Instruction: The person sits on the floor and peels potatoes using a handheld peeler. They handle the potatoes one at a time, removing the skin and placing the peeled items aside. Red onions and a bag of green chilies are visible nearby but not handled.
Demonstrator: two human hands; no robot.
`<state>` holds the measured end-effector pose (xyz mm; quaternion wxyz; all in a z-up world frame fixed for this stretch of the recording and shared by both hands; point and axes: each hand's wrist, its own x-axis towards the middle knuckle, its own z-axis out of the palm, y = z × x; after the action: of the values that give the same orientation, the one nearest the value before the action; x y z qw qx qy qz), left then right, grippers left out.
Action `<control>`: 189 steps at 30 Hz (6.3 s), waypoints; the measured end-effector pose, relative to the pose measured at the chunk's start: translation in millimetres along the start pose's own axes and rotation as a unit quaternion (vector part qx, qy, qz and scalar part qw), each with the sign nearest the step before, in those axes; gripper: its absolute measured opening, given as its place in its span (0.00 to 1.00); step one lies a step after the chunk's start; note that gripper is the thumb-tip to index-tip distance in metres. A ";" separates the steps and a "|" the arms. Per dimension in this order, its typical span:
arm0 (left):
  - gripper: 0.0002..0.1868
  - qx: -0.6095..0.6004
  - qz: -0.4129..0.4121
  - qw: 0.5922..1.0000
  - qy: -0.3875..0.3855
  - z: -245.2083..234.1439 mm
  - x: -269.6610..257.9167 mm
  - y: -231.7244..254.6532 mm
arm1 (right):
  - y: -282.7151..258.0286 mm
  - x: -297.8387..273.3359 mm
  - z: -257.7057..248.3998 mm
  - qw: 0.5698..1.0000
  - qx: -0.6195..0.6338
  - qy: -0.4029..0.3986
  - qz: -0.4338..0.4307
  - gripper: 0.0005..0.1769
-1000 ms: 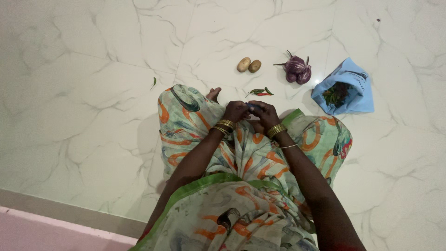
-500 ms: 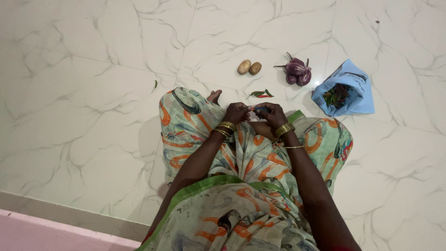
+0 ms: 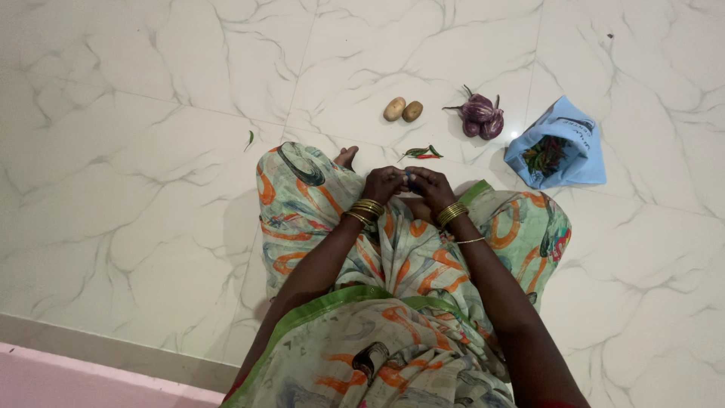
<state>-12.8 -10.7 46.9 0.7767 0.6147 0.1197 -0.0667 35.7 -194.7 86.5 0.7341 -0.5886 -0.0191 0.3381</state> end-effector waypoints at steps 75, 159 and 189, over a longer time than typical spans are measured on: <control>0.09 0.154 0.053 0.985 0.064 -1.9 20.5 -39.0 | -10.1 0.9 -7.6 0.849 -0.515 0.014 -0.116 0.13; 0.19 -0.081 0.140 0.987 -0.017 7.1 -17.2 9.9 | -55.0 11.9 0.5 0.997 0.041 0.008 0.063 0.06; 0.09 -0.131 0.008 0.990 0.049 -16.6 9.9 -31.4 | 21.1 32.8 -26.1 0.978 0.191 -0.006 0.082 0.24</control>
<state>-12.9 -1.5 11.2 0.8441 0.5114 0.1604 -0.0142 62.2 -198.2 47.8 0.8025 -0.4350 0.0900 0.3983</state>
